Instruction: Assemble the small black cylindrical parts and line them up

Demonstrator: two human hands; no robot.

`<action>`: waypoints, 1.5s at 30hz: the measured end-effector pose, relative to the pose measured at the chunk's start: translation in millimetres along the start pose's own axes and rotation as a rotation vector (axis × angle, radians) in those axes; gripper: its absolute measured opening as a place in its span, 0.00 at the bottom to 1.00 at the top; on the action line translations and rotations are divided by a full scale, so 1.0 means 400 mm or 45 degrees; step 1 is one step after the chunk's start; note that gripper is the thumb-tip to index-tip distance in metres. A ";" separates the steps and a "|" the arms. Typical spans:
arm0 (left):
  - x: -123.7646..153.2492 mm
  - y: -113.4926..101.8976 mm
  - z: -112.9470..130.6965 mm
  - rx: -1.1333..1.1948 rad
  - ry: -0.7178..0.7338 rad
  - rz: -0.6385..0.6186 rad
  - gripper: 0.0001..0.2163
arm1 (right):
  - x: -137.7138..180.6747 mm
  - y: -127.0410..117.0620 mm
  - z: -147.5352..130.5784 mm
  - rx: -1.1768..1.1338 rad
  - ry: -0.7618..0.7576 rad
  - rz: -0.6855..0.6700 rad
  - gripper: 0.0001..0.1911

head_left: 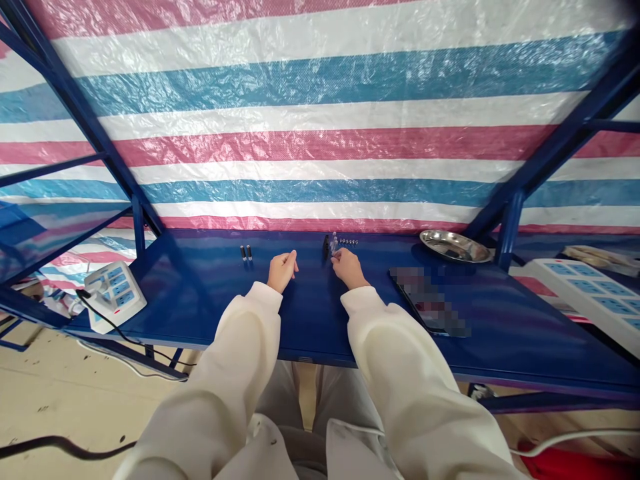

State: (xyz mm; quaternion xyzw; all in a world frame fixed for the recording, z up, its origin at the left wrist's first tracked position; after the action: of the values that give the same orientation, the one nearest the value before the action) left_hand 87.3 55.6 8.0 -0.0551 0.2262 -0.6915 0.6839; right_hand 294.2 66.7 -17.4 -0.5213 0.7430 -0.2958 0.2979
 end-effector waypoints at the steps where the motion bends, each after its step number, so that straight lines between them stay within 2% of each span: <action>1: 0.000 0.000 -0.001 -0.003 0.001 0.001 0.23 | -0.001 -0.003 0.004 0.007 0.011 0.014 0.08; 6: 0.000 -0.001 -0.002 -0.002 0.010 0.008 0.23 | -0.005 -0.006 0.015 0.023 0.021 0.082 0.08; 22: 0.003 -0.009 0.005 -0.024 -0.002 0.020 0.22 | -0.011 0.002 0.021 0.041 0.016 0.086 0.08; 25: 0.002 -0.020 0.009 0.006 -0.008 0.067 0.18 | -0.011 0.002 0.022 0.038 0.027 0.087 0.08; 29: -0.002 -0.050 -0.004 0.047 -0.066 0.191 0.07 | -0.010 0.002 0.021 0.036 0.054 0.056 0.08; 34: -0.002 -0.120 -0.032 0.104 -0.155 0.459 0.22 | -0.004 -0.005 0.017 0.031 0.093 0.031 0.10; 37: -0.002 -0.153 -0.051 0.145 -0.212 0.572 0.26 | 0.012 -0.015 0.009 0.035 0.124 0.028 0.15; 45: -0.007 -0.161 -0.099 0.167 -0.414 0.598 0.36 | 0.072 -0.044 -0.059 0.152 0.069 -0.023 0.09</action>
State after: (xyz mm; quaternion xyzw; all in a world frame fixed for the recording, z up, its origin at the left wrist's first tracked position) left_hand 12.9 65.5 -1.5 -0.0670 0.0751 -0.5093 0.8547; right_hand 278.9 37.4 7.4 -0.5011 0.7271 -0.3562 0.3056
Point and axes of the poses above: each hand's wrist, its own x-axis away from the middle knuckle, its own y-axis out of the palm, z = x × y, the point moved 9 cm from there along -x, towards the middle knuckle, and after that the axes turned 7 degrees about -x, right-handed, at the moved point
